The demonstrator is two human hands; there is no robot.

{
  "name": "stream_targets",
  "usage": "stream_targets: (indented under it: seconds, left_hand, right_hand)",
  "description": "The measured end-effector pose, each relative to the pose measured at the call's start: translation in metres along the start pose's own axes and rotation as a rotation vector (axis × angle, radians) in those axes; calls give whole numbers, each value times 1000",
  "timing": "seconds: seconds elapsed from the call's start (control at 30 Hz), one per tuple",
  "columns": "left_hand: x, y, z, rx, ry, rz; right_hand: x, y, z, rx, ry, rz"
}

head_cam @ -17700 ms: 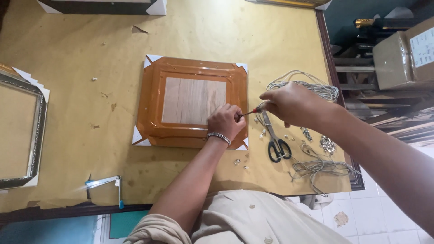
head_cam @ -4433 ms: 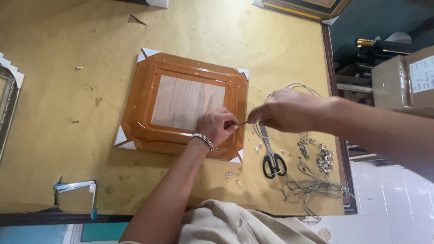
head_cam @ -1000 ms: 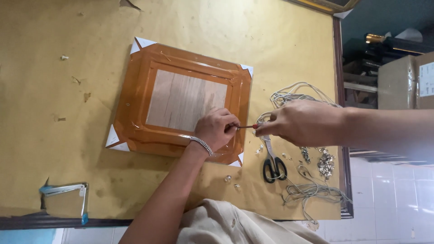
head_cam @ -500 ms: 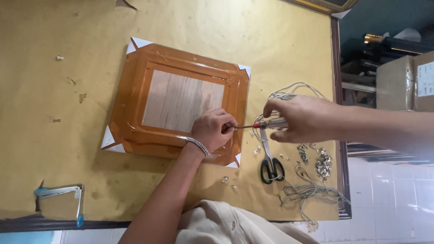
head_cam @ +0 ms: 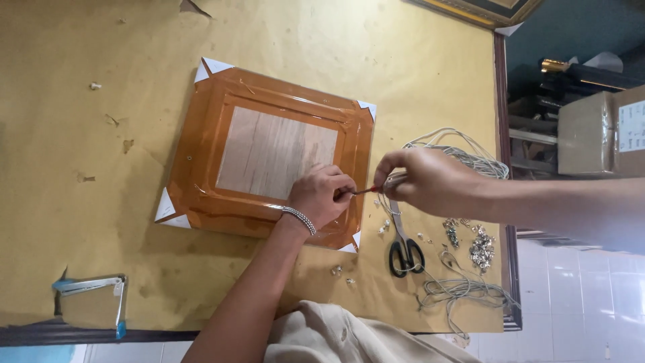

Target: Attaching metal hanging hardware to the back of a wooden picture frame using a manual screwdriver.

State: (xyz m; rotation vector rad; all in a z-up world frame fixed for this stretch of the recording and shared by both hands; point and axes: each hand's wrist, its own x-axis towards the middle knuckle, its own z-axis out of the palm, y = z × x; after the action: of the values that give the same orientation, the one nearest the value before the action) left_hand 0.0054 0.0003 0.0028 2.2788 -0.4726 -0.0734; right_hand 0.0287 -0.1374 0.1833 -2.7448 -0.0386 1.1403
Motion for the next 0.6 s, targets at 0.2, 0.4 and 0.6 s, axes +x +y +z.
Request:
stream_targets:
  seconds: [0.2,0.4,0.6]
  left_hand:
    - [-1,0,1,13,-14,-7]
    - [-1,1,1,17,1,-6]
    - [-2,1,-1,-13,-15,-12]
  right_hand:
    - [-4,14,0,767,-58,189]
    - [-11,23,-22,-517,-16,-356]
    - [1,35,-2,-899,146,-1000]
